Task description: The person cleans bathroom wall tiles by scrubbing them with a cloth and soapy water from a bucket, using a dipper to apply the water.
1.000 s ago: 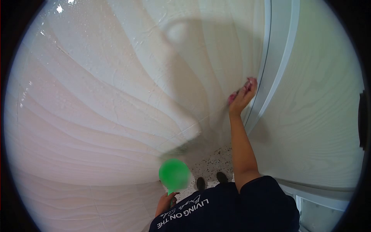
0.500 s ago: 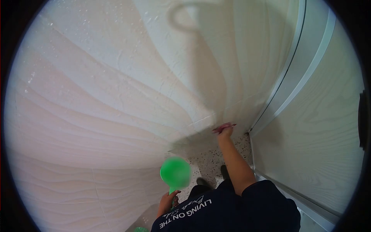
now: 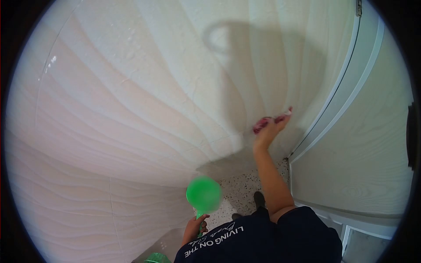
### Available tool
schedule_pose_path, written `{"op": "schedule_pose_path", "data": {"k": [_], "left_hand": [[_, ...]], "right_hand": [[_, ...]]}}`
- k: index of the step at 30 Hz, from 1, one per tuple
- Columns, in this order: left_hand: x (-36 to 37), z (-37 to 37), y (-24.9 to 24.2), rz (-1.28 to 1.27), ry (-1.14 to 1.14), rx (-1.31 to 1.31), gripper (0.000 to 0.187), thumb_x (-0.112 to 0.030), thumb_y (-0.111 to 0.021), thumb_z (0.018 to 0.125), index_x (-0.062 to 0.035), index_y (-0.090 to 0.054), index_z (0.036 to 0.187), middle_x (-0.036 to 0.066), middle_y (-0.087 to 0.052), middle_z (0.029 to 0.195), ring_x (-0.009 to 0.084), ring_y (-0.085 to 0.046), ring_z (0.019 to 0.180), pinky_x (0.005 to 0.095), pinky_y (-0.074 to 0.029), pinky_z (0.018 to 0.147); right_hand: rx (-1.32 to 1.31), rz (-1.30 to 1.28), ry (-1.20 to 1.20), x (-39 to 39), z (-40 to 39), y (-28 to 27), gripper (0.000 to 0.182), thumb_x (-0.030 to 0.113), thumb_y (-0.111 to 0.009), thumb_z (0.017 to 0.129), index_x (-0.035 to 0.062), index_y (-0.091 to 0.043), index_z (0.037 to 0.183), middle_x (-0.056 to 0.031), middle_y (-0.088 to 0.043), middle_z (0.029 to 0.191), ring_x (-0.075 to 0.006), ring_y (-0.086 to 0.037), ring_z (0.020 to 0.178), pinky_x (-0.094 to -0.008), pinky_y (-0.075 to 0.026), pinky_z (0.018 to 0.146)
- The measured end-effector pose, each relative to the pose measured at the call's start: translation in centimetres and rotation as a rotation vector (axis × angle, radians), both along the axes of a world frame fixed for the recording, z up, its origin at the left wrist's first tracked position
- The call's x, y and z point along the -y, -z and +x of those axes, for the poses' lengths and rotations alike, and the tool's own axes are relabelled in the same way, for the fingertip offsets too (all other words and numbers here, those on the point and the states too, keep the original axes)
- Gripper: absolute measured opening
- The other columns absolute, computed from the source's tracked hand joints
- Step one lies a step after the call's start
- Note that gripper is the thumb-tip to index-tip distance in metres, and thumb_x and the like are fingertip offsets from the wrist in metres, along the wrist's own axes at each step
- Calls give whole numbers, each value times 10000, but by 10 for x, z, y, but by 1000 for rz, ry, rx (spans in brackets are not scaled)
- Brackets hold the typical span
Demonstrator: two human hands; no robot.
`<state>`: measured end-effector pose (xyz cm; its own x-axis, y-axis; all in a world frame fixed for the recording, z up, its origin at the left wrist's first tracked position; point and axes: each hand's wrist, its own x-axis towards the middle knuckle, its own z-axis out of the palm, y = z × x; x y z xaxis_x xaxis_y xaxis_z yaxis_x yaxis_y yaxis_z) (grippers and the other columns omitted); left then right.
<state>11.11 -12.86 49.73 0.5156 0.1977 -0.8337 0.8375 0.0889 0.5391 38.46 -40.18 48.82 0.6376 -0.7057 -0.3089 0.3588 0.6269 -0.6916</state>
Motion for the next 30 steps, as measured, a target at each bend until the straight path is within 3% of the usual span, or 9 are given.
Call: {"op": "schedule_pose_path", "data": {"k": [5, 8, 10, 12, 14, 16, 21, 25, 30], "left_hand": [[-3, 7, -2, 1, 15, -55, 290, -272, -595, 867, -16, -575, 1002, -2, -427, 588, 93, -345, 417, 261, -393, 502], [-6, 5, 2, 30, 48, -21, 278, -266, -602, 863, -18, -573, 986, 1, -429, 590, 97, -352, 417, 269, -396, 500], [-8, 1, 3, -2, 35, 12, 278, -265, -600, 863, -17, -572, 986, 3, -429, 587, 99, -355, 416, 272, -401, 503], [-16, -3, 18, -57, 31, 34, 280, -263, -597, 864, -15, -571, 991, 6, -432, 584, 103, -360, 415, 275, -411, 510], [-19, -4, 24, -69, 27, 51, 278, -258, -599, 861, -13, -571, 989, 7, -433, 586, 103, -362, 416, 275, -411, 509], [-21, -6, 28, -87, 21, 68, 275, -253, -601, 859, -12, -570, 988, 8, -434, 587, 104, -363, 417, 276, -411, 508], [-27, -8, 41, -112, -24, 78, 280, -243, -620, 835, -12, -569, 983, 15, -441, 598, 105, -368, 424, 277, -401, 490], [-24, -9, 44, -121, 9, 128, 274, -237, -607, 840, -8, -563, 984, 28, -444, 608, 118, -371, 426, 279, -397, 484], [-16, -3, 58, -76, 18, 235, 310, -250, -556, 869, 8, -583, 1040, 23, -448, 621, 118, -430, 492, 260, -334, 457]], "right_hand": [[101, -1725, 180, -70, 1, 47, 729, -63, -464, 784, 204, -237, 1422, -131, -449, 1204, -208, -505, 870, -480, -438, 755], [395, -1840, -235, -54, -12, 86, 656, 15, -491, 810, 201, -279, 1403, -121, -450, 1229, -223, -457, 1005, -565, -320, 889], [233, -1122, -896, -40, 13, 148, 511, 84, -448, 892, 195, -326, 1376, -82, -469, 1209, -205, -473, 964, -529, -371, 863], [185, 107, -487, -5, -1, 56, 408, 124, -401, 950, 132, -346, 1354, -86, -453, 1216, -205, -465, 940, -475, -379, 893], [205, -31, -163, 20, 12, 9, 396, 186, -386, 973, 62, -328, 1345, -142, -396, 1301, -245, -448, 1080, -425, -338, 983], [24, -902, 234, 44, 47, -11, 435, 148, -427, 944, 22, -306, 1343, -197, -304, 1390, -320, -344, 1253, -416, -249, 1059], [525, -1277, 596, 29, 52, -159, 449, 20, -461, 860, -48, -361, 1292, -211, -311, 1397, -394, -287, 1295, -456, -204, 1073], [629, -1822, 482, -29, 31, -174, 545, 31, -628, 682, 67, -483, 1206, -152, -468, 1261, -343, -410, 1221, -457, -307, 1008], [613, -2447, -509, -2, 6, -174, 480, 58, -649, 641, 99, -560, 1110, -105, -516, 1204, -265, -463, 1178, -447, -349, 962]]}}
